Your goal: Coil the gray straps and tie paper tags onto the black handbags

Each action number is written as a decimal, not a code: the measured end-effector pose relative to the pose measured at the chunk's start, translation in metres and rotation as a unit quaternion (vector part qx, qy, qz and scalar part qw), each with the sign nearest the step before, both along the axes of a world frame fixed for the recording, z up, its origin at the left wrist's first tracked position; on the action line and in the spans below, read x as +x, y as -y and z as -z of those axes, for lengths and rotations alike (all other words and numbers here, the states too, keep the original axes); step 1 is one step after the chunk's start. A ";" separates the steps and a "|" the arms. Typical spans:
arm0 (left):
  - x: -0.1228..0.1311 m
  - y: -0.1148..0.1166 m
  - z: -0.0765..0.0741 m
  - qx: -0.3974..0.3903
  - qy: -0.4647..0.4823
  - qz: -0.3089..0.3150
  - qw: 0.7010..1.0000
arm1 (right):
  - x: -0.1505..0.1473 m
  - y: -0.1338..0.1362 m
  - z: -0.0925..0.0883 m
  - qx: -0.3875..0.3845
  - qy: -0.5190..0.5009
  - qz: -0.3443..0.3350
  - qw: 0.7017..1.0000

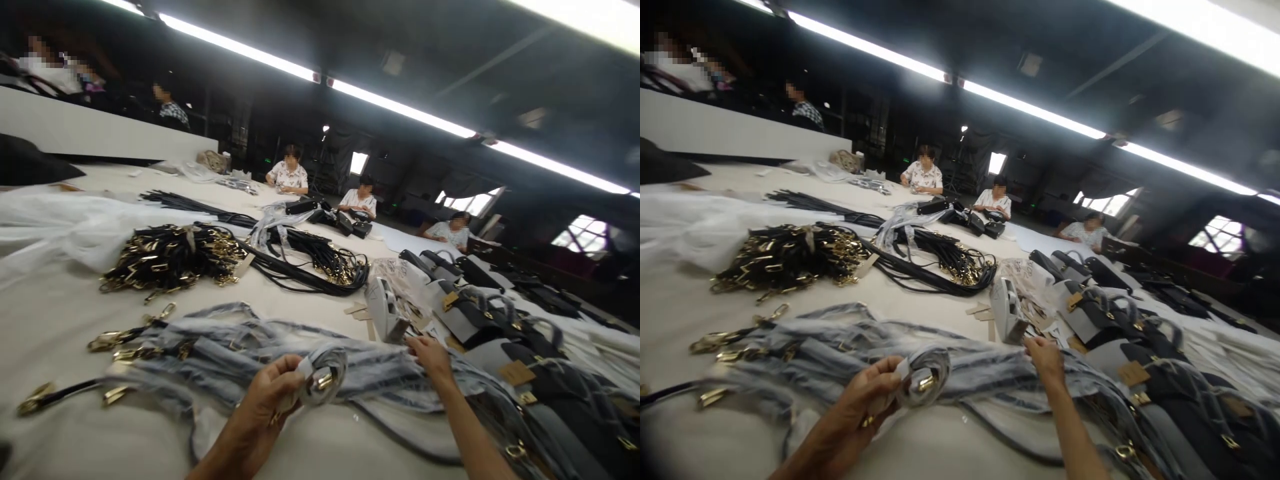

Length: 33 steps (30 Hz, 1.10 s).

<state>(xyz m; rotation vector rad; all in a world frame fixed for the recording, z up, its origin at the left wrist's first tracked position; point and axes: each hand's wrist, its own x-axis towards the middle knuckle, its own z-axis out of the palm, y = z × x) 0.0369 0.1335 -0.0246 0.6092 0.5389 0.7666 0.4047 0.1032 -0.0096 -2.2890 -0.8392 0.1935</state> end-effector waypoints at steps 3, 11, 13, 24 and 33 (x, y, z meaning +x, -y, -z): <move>-0.001 0.002 0.001 0.048 -0.016 -0.053 0.997 | -0.067 0.026 -0.001 0.038 -0.090 -0.144 0.985; 0.000 0.021 0.006 0.263 -0.156 -0.157 0.939 | -0.238 0.058 -0.024 0.141 -0.171 -0.331 0.917; -0.008 0.028 -0.001 0.297 -0.189 -0.174 0.920 | -0.246 0.052 -0.023 0.146 -0.201 -0.300 0.921; -0.037 0.042 -0.011 0.234 -0.082 -0.095 0.964 | -0.232 0.045 -0.004 0.064 -0.043 -0.267 0.961; -0.018 0.031 0.024 0.126 -0.046 0.093 0.987 | -0.206 0.044 -0.036 0.150 0.430 -0.623 0.636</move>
